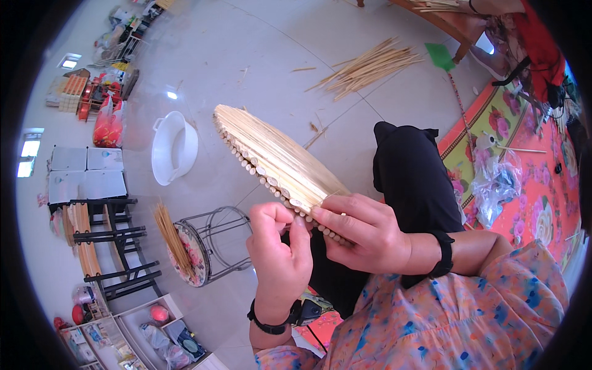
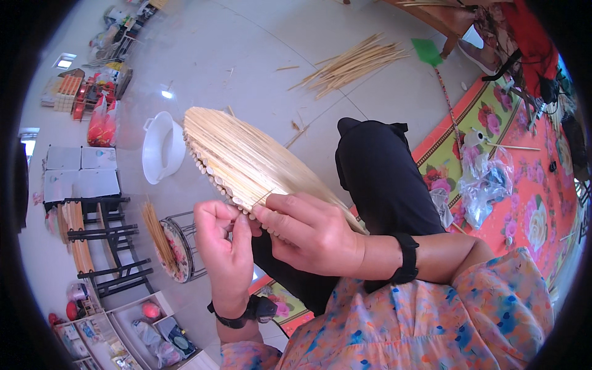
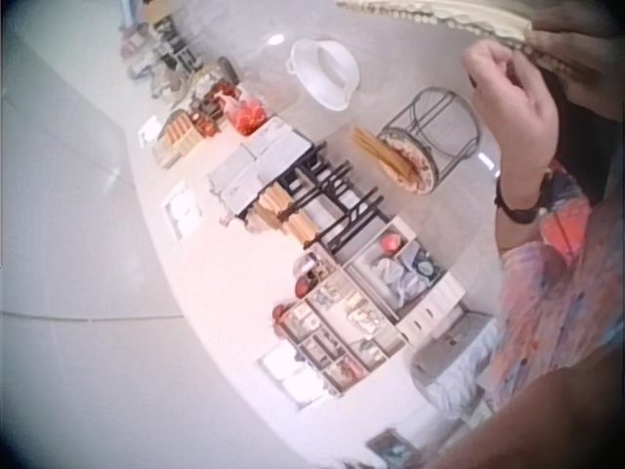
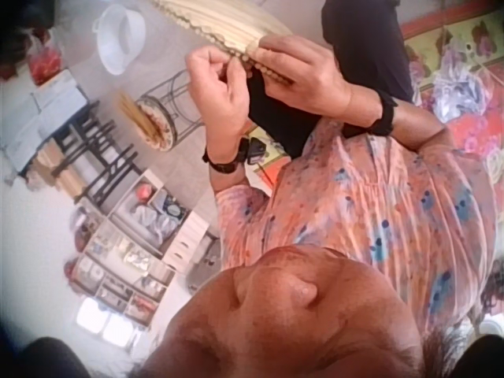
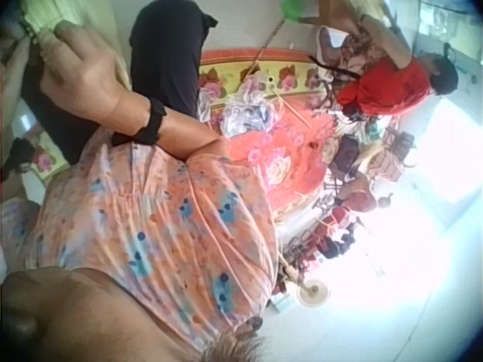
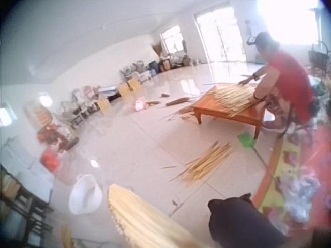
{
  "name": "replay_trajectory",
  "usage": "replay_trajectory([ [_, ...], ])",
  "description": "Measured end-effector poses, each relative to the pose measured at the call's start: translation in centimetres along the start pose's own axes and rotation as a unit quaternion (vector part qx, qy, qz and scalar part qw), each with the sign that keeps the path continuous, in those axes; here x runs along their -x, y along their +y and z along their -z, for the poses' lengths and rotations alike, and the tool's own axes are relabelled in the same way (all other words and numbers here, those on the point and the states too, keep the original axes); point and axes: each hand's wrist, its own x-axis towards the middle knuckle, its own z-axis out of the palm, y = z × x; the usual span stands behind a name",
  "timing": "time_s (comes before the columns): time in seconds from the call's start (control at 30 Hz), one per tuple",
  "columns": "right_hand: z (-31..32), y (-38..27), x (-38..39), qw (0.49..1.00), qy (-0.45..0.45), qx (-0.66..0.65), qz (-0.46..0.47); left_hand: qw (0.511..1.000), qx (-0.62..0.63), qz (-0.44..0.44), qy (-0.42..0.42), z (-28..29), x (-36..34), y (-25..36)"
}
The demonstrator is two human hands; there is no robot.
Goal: The person trims the ends of wooden sticks along the edge of a semi-circular wooden fan using shears and then weaves a white thread through the sticks to secure them.
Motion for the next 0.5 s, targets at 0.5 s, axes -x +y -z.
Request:
replay_trajectory([
  [0.5, 0.2, -0.1, -2.4, 0.985, -0.163, -0.031, -0.034, 0.853, -0.493, -0.169, 0.042, 8.3, -1.5, 2.3],
])
